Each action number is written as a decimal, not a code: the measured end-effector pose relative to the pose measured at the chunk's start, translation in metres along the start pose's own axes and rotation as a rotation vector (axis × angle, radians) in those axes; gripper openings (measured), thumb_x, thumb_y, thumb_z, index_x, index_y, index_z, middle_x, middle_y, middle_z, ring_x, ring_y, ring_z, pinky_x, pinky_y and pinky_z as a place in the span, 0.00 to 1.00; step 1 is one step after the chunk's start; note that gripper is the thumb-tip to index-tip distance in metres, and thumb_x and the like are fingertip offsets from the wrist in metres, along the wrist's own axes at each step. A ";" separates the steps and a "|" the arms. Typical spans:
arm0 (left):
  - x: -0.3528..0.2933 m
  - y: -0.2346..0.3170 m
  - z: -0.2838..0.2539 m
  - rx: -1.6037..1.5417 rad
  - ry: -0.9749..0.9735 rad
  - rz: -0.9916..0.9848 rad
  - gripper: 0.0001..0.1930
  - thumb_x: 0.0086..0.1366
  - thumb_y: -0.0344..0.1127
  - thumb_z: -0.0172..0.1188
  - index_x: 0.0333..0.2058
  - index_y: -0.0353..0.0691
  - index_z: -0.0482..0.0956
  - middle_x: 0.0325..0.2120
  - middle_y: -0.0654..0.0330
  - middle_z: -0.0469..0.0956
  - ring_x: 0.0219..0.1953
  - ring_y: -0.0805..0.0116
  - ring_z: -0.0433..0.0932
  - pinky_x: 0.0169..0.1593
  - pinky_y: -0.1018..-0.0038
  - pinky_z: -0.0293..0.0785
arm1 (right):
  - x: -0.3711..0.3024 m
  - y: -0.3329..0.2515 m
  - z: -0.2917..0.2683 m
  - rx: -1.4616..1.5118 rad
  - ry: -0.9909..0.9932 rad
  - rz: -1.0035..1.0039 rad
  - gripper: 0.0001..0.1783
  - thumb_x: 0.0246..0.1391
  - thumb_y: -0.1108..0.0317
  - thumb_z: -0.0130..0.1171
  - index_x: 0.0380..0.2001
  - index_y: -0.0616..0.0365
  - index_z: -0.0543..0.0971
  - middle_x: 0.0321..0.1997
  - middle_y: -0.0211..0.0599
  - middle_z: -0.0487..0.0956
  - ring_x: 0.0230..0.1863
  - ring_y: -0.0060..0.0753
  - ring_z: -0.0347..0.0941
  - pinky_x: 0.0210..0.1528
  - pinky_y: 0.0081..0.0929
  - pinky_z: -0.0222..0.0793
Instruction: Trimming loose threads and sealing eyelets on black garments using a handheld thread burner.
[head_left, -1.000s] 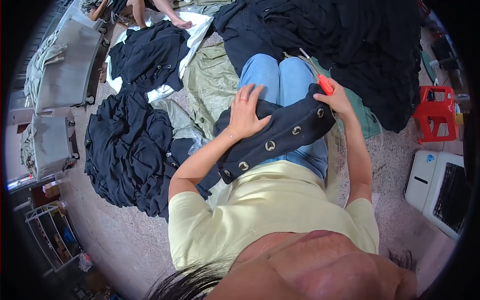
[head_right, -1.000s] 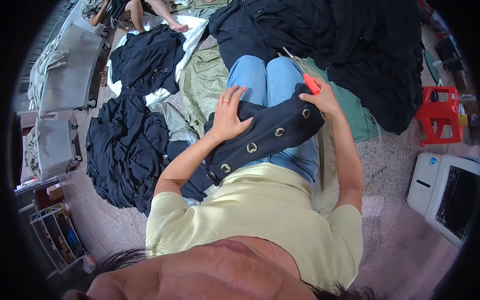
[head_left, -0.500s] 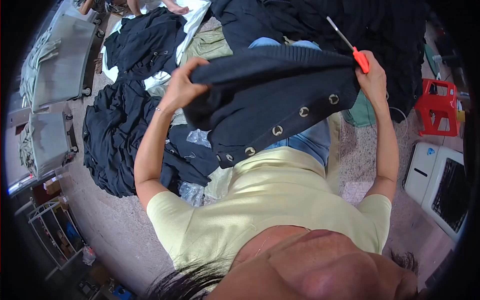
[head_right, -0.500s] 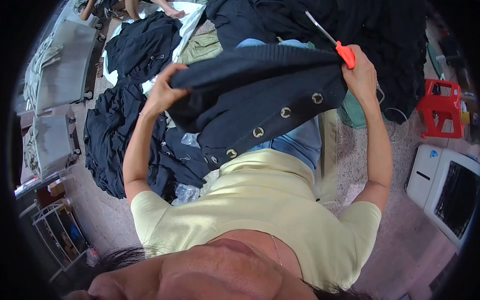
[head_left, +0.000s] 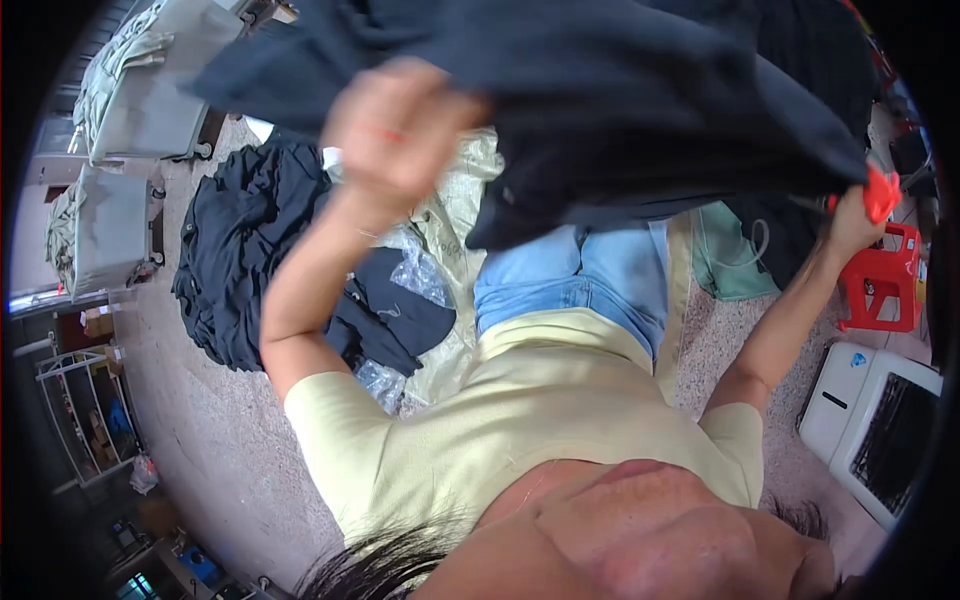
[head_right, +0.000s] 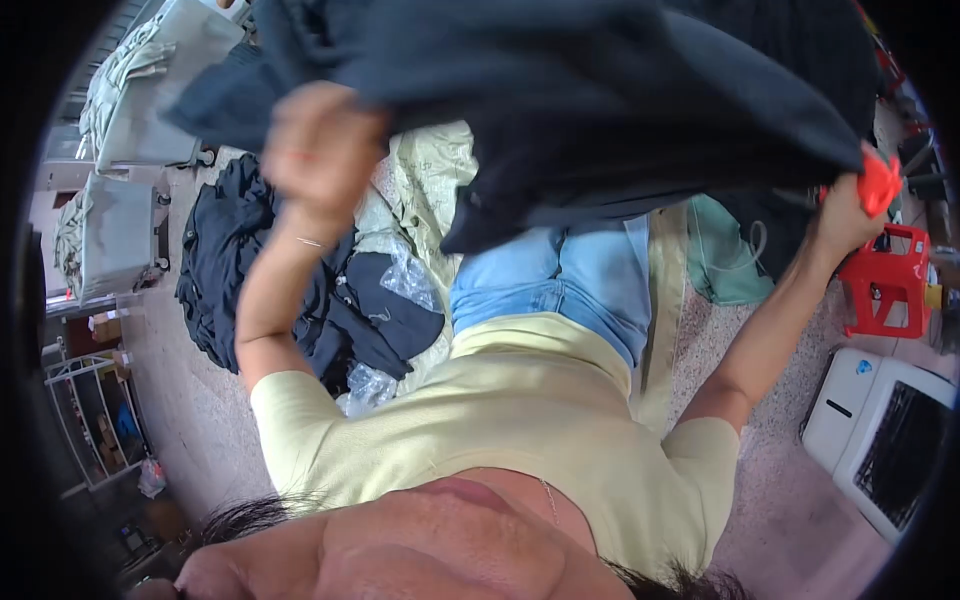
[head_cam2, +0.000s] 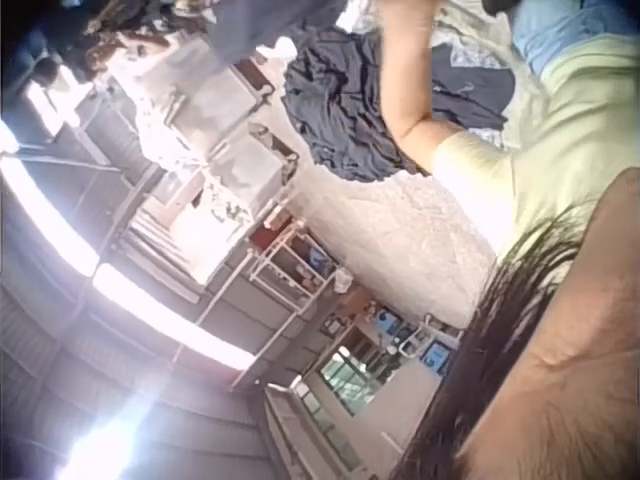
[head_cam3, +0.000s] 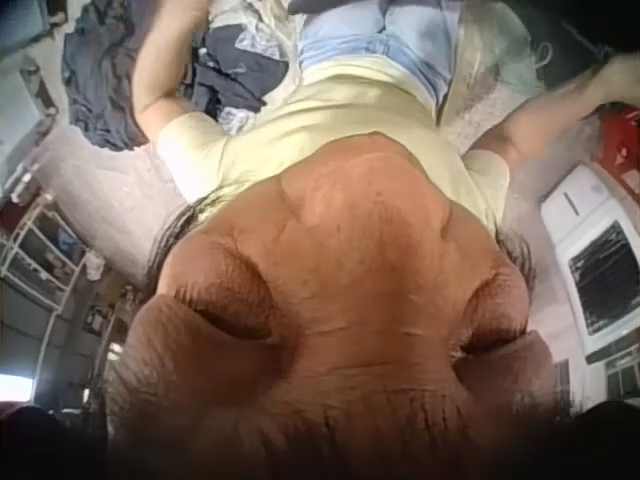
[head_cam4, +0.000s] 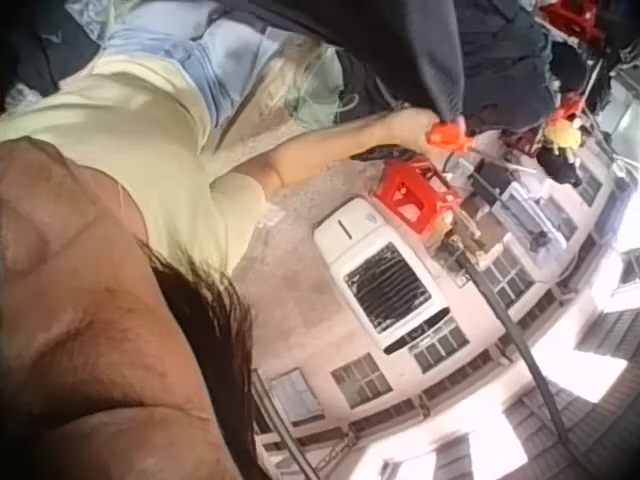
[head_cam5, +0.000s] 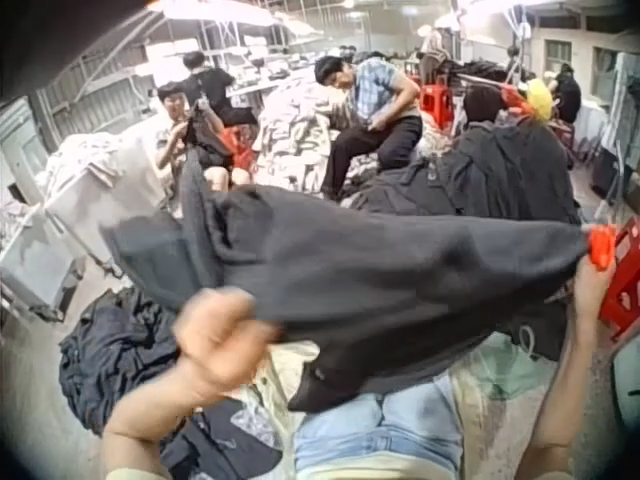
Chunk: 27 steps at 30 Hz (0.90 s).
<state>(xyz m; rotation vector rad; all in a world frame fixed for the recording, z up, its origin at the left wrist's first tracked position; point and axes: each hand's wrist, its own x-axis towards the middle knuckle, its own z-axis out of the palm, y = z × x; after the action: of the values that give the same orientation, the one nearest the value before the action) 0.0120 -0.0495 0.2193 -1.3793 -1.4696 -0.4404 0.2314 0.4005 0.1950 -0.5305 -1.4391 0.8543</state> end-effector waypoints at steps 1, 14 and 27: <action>-0.017 0.045 0.017 -0.126 -0.082 -0.131 0.13 0.43 0.33 0.69 0.32 0.46 0.85 0.32 0.59 0.78 0.29 0.63 0.77 0.29 0.72 0.72 | 0.001 0.036 -0.025 -0.250 0.000 -0.115 0.14 0.52 0.78 0.62 0.44 0.59 0.83 0.41 0.39 0.84 0.43 0.30 0.79 0.48 0.28 0.73; -0.198 0.203 0.050 -0.466 -0.509 -1.376 0.23 0.61 0.40 0.65 0.51 0.34 0.74 0.43 0.46 0.78 0.49 0.47 0.74 0.54 0.61 0.68 | -0.206 0.184 -0.200 -0.572 -0.485 0.558 0.24 0.50 0.64 0.72 0.47 0.64 0.78 0.39 0.40 0.82 0.36 0.30 0.78 0.42 0.27 0.74; -0.197 0.128 0.051 -0.831 -0.628 -1.228 0.44 0.49 0.38 0.75 0.65 0.49 0.63 0.69 0.49 0.53 0.67 0.50 0.61 0.60 0.64 0.70 | -0.149 0.072 0.004 -0.249 -1.258 0.281 0.39 0.47 0.78 0.63 0.64 0.44 0.69 0.53 0.36 0.80 0.52 0.29 0.77 0.53 0.25 0.70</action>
<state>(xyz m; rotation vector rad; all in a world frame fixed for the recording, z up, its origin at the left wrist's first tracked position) 0.0678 -0.0738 -0.0132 -1.0433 -2.7980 -1.6315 0.2253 0.3284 0.0459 -0.3669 -2.6802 1.3396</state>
